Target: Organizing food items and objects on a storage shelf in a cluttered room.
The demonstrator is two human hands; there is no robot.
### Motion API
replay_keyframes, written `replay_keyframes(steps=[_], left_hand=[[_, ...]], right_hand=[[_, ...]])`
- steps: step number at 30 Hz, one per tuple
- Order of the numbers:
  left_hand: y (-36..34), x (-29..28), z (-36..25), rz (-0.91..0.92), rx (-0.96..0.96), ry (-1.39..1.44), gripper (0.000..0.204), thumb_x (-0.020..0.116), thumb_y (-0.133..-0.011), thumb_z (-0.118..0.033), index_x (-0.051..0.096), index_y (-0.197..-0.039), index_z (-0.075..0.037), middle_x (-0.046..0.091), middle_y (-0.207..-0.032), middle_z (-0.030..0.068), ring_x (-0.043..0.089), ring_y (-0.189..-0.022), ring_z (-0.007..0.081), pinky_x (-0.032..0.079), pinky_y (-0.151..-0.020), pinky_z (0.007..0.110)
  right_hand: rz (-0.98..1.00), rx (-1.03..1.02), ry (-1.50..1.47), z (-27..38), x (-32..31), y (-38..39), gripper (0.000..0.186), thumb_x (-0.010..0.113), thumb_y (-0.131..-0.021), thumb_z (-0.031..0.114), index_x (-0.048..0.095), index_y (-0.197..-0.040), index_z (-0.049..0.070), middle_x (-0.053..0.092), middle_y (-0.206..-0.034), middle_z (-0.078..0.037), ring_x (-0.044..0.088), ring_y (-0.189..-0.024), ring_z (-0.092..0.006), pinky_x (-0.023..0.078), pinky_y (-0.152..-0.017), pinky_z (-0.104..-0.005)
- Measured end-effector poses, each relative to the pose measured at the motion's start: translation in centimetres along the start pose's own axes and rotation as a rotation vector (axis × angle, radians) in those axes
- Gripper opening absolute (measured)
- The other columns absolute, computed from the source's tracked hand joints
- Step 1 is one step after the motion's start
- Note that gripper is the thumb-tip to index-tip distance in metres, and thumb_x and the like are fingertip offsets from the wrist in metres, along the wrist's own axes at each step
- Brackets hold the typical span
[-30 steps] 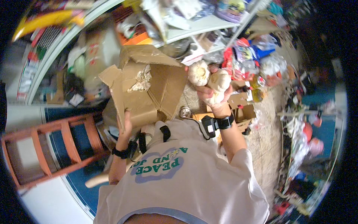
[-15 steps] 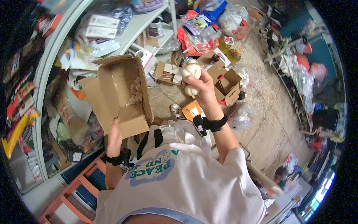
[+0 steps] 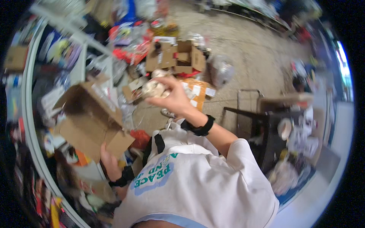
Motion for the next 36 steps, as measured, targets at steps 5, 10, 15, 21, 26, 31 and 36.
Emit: replay_keyframes(steps=[5, 10, 15, 21, 26, 31, 36], left_hand=[[-1.4, 0.4, 0.7, 0.125, -0.120, 0.042, 0.039, 0.051, -0.084, -0.019, 0.045, -0.117, 0.002, 0.055, -0.113, 0.0131, 0.055, -0.102, 0.0259, 0.045, -0.087, 0.038], [-1.9, -0.1, 1.8, 0.134, -0.098, 0.020, 0.040, 0.052, -0.084, -0.018, 0.044, -0.118, 0.002, 0.054, -0.113, 0.0133, 0.054, -0.102, 0.0265, 0.045, -0.087, 0.037], [-3.4, -1.2, 3.1, 0.112, -0.057, -0.018, 0.042, 0.053, -0.083, -0.018, 0.043, -0.118, 0.002, 0.053, -0.114, 0.0129, 0.054, -0.103, 0.0266, 0.045, -0.087, 0.037], [-5.0, 0.2, 4.5, 0.366, -0.135, -0.032, 0.037, 0.051, -0.084, -0.023, 0.049, -0.114, 0.000, 0.057, -0.108, 0.0112, 0.057, -0.097, 0.0247, 0.046, -0.085, 0.037], [-2.7, 6.1, 4.9, 0.429, -0.179, -0.120, 0.033, 0.049, -0.086, -0.023, 0.051, -0.108, 0.001, 0.058, -0.105, 0.0118, 0.057, -0.096, 0.0241, 0.047, -0.083, 0.037], [-0.1, 12.6, 6.7, 0.535, -0.245, -0.099, 0.029, 0.048, -0.086, -0.021, 0.054, -0.104, 0.001, 0.060, -0.103, 0.0121, 0.058, -0.094, 0.0242, 0.046, -0.084, 0.037], [3.9, 18.1, 8.5, 0.656, -0.262, -0.155, 0.029, 0.044, -0.087, -0.018, 0.052, -0.106, 0.003, 0.059, -0.106, 0.0151, 0.059, -0.096, 0.0260, 0.048, -0.083, 0.039]], right_hand=[[0.070, 0.098, 0.060, -0.6, 1.2, 6.7, 0.051, 0.081, -0.062, 0.013, 0.059, -0.106, 0.002, 0.057, -0.098, -0.003, 0.056, -0.086, -0.0103, 0.046, -0.075, -0.0248], [0.035, 0.131, 0.045, 0.1, 1.6, 10.2, 0.056, 0.081, -0.062, 0.022, 0.058, -0.108, 0.001, 0.055, -0.098, -0.009, 0.056, -0.088, -0.0148, 0.046, -0.076, -0.0276], [-0.132, 0.166, -0.065, 1.0, -1.0, 12.0, 0.051, 0.080, -0.064, 0.017, 0.058, -0.106, -0.004, 0.060, -0.098, -0.009, 0.057, -0.090, -0.0134, 0.046, -0.079, -0.0261], [-0.265, 0.181, -0.004, 1.1, -4.4, 14.7, 0.056, 0.081, -0.062, 0.021, 0.057, -0.108, -0.003, 0.060, -0.100, -0.008, 0.057, -0.088, -0.0126, 0.045, -0.078, -0.0253], [-0.375, 0.180, -0.065, 1.8, -7.8, 17.8, 0.053, 0.080, -0.062, 0.019, 0.059, -0.105, -0.002, 0.060, -0.099, -0.008, 0.057, -0.088, -0.0122, 0.046, -0.078, -0.0258], [-0.433, 0.161, -0.006, 2.0, -13.4, 21.6, 0.050, 0.080, -0.062, 0.017, 0.059, -0.104, -0.001, 0.059, -0.099, -0.007, 0.057, -0.088, -0.0127, 0.045, -0.080, -0.0262], [-0.526, 0.157, -0.067, 0.3, -20.1, 24.7, 0.048, 0.079, -0.063, 0.013, 0.059, -0.105, -0.001, 0.058, -0.098, -0.007, 0.057, -0.087, -0.0121, 0.045, -0.079, -0.0247]])
Point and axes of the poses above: each hand's wrist, its own y-axis away from the middle knuckle, its own x-axis out of the palm, z = x × y, the point moved 5 cm from there along -y, towards the middle knuckle
